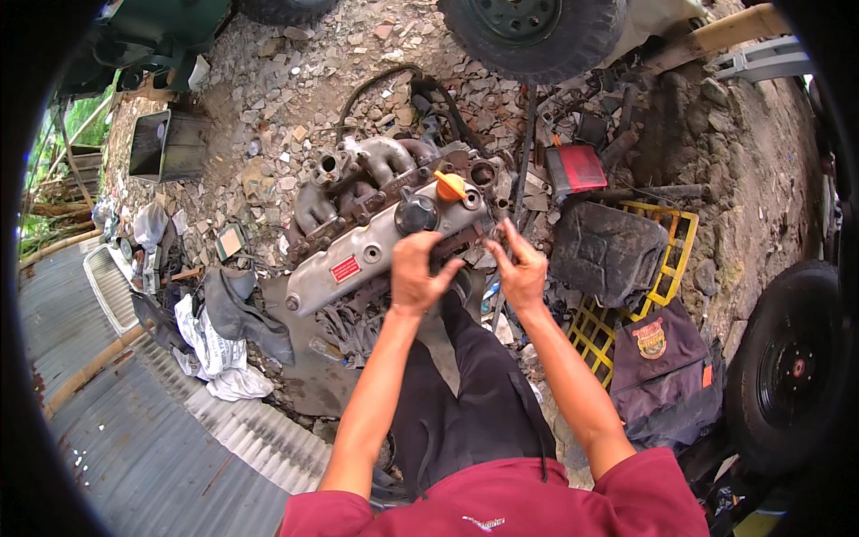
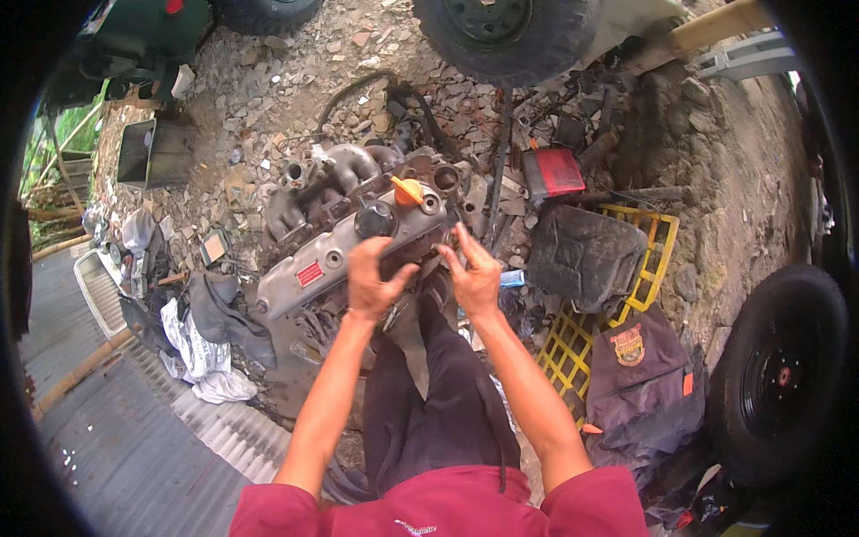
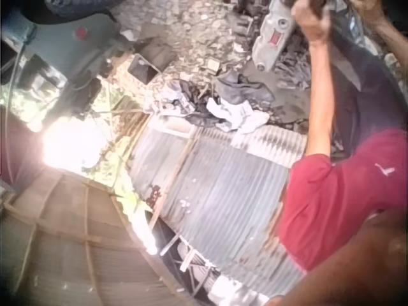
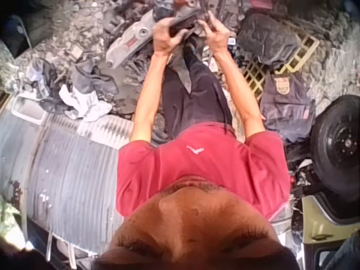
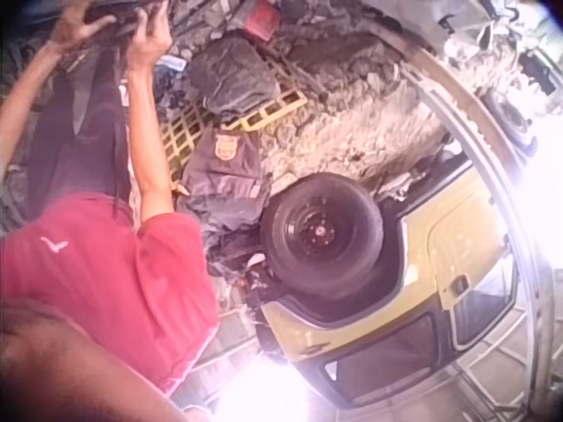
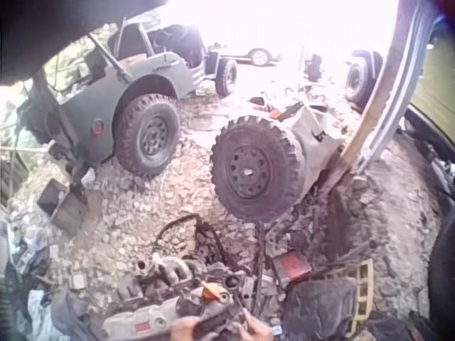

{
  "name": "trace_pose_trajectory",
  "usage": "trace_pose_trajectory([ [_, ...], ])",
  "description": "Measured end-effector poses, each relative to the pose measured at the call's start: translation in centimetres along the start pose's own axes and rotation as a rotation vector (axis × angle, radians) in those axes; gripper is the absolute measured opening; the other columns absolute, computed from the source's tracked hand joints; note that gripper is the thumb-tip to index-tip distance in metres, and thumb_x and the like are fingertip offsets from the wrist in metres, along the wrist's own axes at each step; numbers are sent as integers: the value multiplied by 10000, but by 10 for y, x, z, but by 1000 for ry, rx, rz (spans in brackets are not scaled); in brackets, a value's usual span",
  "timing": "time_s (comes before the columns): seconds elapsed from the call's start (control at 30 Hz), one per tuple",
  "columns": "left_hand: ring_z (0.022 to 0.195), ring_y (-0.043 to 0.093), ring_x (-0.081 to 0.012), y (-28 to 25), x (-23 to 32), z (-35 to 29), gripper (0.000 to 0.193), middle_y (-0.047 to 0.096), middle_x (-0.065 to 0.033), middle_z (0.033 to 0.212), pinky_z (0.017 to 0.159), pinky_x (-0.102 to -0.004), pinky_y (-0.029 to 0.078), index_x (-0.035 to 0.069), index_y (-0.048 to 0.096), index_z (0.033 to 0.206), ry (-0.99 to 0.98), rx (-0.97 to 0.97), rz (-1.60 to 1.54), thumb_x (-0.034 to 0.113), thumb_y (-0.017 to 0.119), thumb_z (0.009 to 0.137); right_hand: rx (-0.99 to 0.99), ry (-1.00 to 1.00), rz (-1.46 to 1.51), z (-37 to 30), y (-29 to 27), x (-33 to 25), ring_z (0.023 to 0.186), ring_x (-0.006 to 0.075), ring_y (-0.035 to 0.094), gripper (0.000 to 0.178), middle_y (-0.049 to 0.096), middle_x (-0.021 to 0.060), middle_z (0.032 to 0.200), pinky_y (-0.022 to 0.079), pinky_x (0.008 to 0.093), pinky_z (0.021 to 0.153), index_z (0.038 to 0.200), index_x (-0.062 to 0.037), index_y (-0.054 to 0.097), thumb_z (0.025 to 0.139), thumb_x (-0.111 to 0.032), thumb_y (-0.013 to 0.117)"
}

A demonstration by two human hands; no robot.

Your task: The person cleans the interior of an engine valve cover with a cloth and a wire brush before placing it onto an engine block and securing it.

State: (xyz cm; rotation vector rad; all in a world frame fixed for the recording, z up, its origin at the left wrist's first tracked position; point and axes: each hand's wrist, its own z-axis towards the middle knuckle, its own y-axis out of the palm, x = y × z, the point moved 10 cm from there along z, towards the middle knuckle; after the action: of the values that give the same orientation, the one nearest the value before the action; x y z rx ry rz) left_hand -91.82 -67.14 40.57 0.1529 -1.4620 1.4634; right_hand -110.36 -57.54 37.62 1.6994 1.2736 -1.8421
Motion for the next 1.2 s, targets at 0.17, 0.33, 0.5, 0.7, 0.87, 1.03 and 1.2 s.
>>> trace_pose_trajectory([
  [0.17, 1337, 476, -332, -7, -91, -4, 1080, 521, -157, 1413, 1115, -488, 350, 66, 453, 1432, -179, -106, 557, 672, 810, 612, 61, -378, -201, 55, 21, -14, 1108, 343, 681, 476, 699, 210, 1167, 565, 383, 901, 1303, -12, 626, 861, -112, 775],
  [0.33, 1335, 489, -321, 3, -107, -14, 1093, 522, -146, 1432, 1115, -497, 356, 77, 465, 1443, -209, -157, 516, 683, 799, 597, -31, -489, -316, 58, 51, 2, 1084, 333, 687, 484, 684, 197, 1199, 586, 403, 870, 1304, -59, 638, 844, -117, 779],
  [0.5, 1302, 515, -303, 3, -105, -12, 1067, 538, -127, 1415, 1103, -490, 371, 84, 483, 1430, -214, -127, 558, 652, 817, 590, -78, -504, -405, 57, 69, 13, 1031, 317, 702, 506, 673, 152, 1247, 599, 390, 801, 1348, -113, 612, 862, -133, 753],
  [0.7, 1305, 513, -291, 4, -104, -13, 1059, 536, -111, 1419, 1099, -484, 375, 89, 482, 1429, -213, -113, 589, 662, 804, 598, -97, -497, -469, 63, 74, 9, 949, 325, 716, 494, 658, 130, 1282, 600, 402, 747, 1376, -143, 585, 897, -149, 706],
  [0.87, 1316, 503, -285, 4, -105, -16, 1085, 531, -109, 1425, 1098, -484, 374, 87, 475, 1435, -199, -102, 627, 705, 776, 596, -205, -462, -543, 62, 79, 3, 850, 348, 714, 398, 651, 114, 1293, 589, 427, 691, 1322, -127, 615, 926, -154, 650],
  [1.03, 1316, 503, -284, 7, -105, -14, 1083, 536, -111, 1418, 1100, -475, 371, 85, 482, 1430, -202, -126, 646, 721, 763, 601, -169, -441, -535, 58, 81, 6, 791, 357, 707, 394, 648, 98, 1292, 579, 438, 663, 1319, -115, 607, 928, -145, 640],
  [1.2, 1320, 498, -288, 7, -104, -15, 1094, 531, -114, 1423, 1101, -475, 368, 82, 475, 1434, -198, -114, 631, 720, 768, 595, -118, -474, -555, 56, 75, 3, 789, 350, 710, 409, 646, 89, 1295, 587, 432, 669, 1337, -115, 592, 929, -120, 627],
])
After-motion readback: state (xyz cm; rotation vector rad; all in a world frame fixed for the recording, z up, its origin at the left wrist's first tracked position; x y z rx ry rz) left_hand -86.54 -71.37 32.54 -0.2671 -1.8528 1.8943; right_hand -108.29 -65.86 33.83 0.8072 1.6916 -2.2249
